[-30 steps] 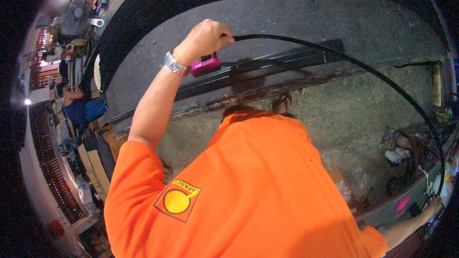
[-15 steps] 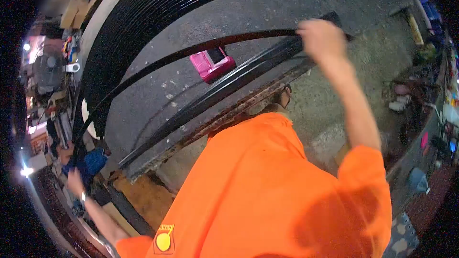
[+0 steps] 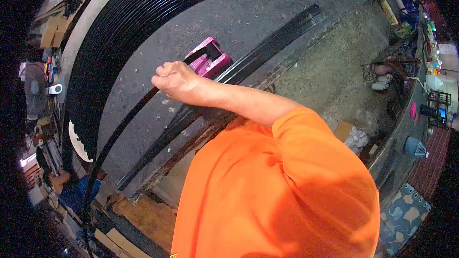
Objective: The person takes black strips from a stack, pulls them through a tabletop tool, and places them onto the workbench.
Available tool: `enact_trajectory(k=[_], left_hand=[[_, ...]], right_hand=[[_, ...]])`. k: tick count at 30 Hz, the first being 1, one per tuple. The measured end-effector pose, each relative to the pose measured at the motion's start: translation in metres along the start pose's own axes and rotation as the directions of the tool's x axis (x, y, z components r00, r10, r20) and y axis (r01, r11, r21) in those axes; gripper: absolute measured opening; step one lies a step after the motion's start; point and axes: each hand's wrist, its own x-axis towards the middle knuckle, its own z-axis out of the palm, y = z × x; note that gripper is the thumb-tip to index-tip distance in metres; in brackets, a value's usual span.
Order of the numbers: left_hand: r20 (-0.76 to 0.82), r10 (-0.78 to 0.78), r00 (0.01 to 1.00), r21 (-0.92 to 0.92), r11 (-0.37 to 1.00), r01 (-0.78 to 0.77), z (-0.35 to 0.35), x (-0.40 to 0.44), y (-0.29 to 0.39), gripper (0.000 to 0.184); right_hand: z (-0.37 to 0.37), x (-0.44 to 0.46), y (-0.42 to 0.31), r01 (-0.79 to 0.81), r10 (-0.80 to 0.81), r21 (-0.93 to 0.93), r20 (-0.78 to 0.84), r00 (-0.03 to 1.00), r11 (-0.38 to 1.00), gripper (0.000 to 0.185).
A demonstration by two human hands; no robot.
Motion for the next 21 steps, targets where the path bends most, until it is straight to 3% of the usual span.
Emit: enact_trajectory(k=[9, 11, 15, 18, 21], left_hand=[[0.09, 0.016, 0.996, 0.014, 1.0, -0.017, 0.005, -0.004, 0.017, 0.041], [0.107, 0.041, 0.993, 0.009, 0.999, -0.042, 0.006, -0.002, 0.023, 0.041], [0.121, 0.174, 0.977, -0.023, 0.985, -0.173, 0.022, -0.004, 0.053, 0.042], [0.002, 0.409, 0.912, 0.054, 0.911, -0.409, 0.054, -0.017, 0.093, 0.038], [0.038, 0.367, 0.93, 0.045, 0.929, -0.368, 0.097, -0.024, 0.134, 0.032]], right_hand=[[-0.019, -0.032, 0.05, -0.039, 0.045, -0.174, 0.026, 0.999, 0.984, 0.014], [-0.037, -0.045, 0.073, -0.051, 0.052, -0.118, -0.003, 0.999, 0.992, 0.011], [-0.075, -0.073, 0.116, -0.096, 0.106, -0.34, 0.011, 0.994, 0.936, 0.011], [-0.115, -0.094, 0.149, -0.11, 0.141, -0.438, 0.04, 0.989, 0.892, 0.009], [-0.15, -0.118, 0.185, -0.102, 0.13, -0.525, 0.017, 0.991, 0.845, 0.008]])
